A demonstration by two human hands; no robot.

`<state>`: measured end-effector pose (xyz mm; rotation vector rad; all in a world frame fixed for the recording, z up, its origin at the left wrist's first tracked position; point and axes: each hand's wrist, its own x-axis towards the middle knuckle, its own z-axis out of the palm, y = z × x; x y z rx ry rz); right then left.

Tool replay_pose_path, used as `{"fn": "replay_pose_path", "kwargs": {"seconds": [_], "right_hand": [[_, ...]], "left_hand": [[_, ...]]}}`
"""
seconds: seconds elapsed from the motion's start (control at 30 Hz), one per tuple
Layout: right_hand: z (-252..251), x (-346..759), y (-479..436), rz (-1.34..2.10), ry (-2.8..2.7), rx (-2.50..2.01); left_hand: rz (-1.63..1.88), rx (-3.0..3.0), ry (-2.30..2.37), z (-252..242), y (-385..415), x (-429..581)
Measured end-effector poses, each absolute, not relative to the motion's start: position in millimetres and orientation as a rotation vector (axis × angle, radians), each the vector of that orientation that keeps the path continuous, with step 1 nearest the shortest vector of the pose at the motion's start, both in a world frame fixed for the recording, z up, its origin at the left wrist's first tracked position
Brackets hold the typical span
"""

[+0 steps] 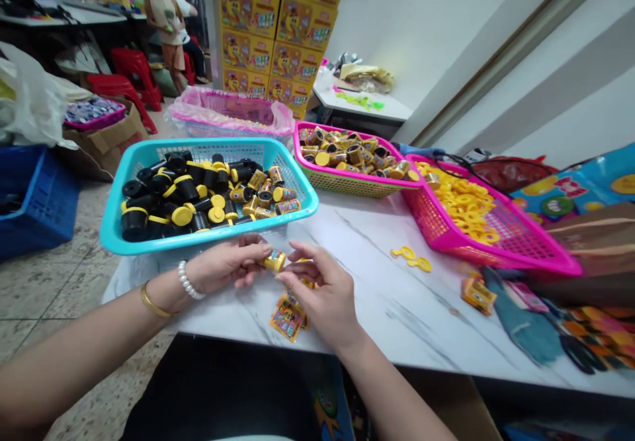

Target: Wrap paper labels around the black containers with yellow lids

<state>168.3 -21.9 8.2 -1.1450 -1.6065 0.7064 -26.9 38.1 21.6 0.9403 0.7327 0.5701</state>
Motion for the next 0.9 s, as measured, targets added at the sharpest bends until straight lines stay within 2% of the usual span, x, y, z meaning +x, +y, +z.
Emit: {"fn": "replay_pose_path", "kwargs": {"seconds": [0.37,0.73,0.9], "right_hand": [[15.2,160.2,-25.0,0.611,-1.532,-1.131],[6.0,144.8,-15.4,1.169,-0.954,-1.178],[5.9,144.3,-8.0,1.253,-0.892,-1.161]], "left_hand": [[0.691,1.066,0.732,22.0,28.2,-21.8],[0.835,1.363,0.766,16.6,29.6,-24.3],[0.848,1.487,0.783,15.4,30.7,-24.1]]}}
